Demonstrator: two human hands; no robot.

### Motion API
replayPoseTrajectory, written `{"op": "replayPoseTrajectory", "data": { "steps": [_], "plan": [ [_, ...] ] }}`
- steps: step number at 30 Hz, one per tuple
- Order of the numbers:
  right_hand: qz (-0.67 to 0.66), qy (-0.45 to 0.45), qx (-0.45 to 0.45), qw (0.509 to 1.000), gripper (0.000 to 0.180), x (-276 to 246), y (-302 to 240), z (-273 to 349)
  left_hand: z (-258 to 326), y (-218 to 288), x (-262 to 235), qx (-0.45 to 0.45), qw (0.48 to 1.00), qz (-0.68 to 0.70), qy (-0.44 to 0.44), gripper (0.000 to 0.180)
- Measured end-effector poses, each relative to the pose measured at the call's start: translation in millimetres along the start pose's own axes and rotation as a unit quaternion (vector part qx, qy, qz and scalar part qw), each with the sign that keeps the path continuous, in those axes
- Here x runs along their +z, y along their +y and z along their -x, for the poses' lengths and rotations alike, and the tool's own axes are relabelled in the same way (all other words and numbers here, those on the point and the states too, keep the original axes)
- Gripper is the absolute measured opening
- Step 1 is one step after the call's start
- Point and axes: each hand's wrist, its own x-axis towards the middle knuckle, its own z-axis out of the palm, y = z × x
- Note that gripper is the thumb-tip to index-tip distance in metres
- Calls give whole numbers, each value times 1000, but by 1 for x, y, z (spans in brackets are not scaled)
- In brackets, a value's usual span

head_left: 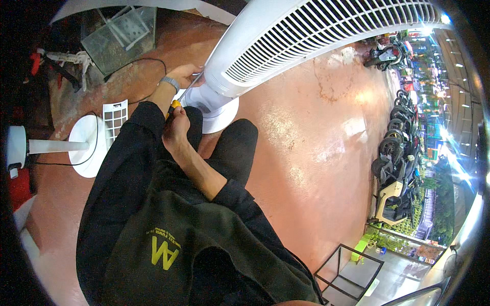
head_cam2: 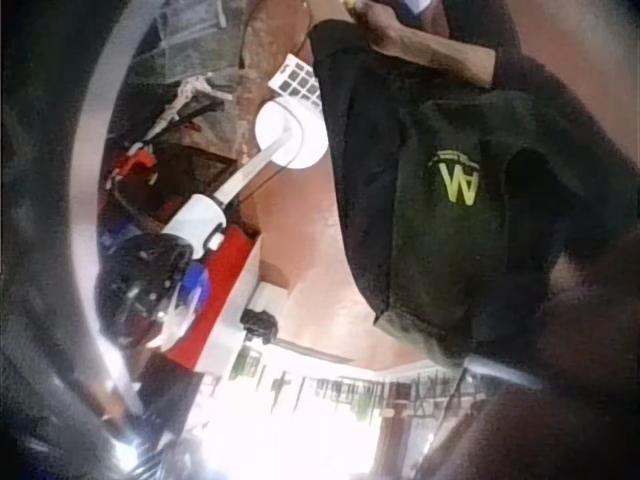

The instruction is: The person sits on the floor and uses a screwdriver to tighten screws on the base of a white tower fan. The person adjusts their position slightly and continues to work on the fan base throughout the clip.

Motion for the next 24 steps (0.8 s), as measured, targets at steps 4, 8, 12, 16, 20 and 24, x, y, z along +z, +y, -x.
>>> {"op": "replayPoseTrajectory", "data": {
  "steps": [4,8,12,16,20,24],
  "plan": [
    [78,32,-35,996,32,-5,9,-7,-3,0,-10,-16,999,25,-14,18],
    [178,84,-83,977,42,-6,19,-22,-9,3,-9,-6,1000,-9,-14,18],
    [160,96,-56,981,40,-1,26,-23,-18,7,-27,36,988,-140,-52,17],
    [58,6,-47,997,30,7,15,-23,0,7,3,-12,998,-56,-25,18],
    [13,-13,-35,999,28,4,16,-28,13,21,-7,353,654,-653,-148,22],
    [96,5,-49,994,21,0,19,-33,3,22,-3,234,837,-479,-121,20]
  ]
}}
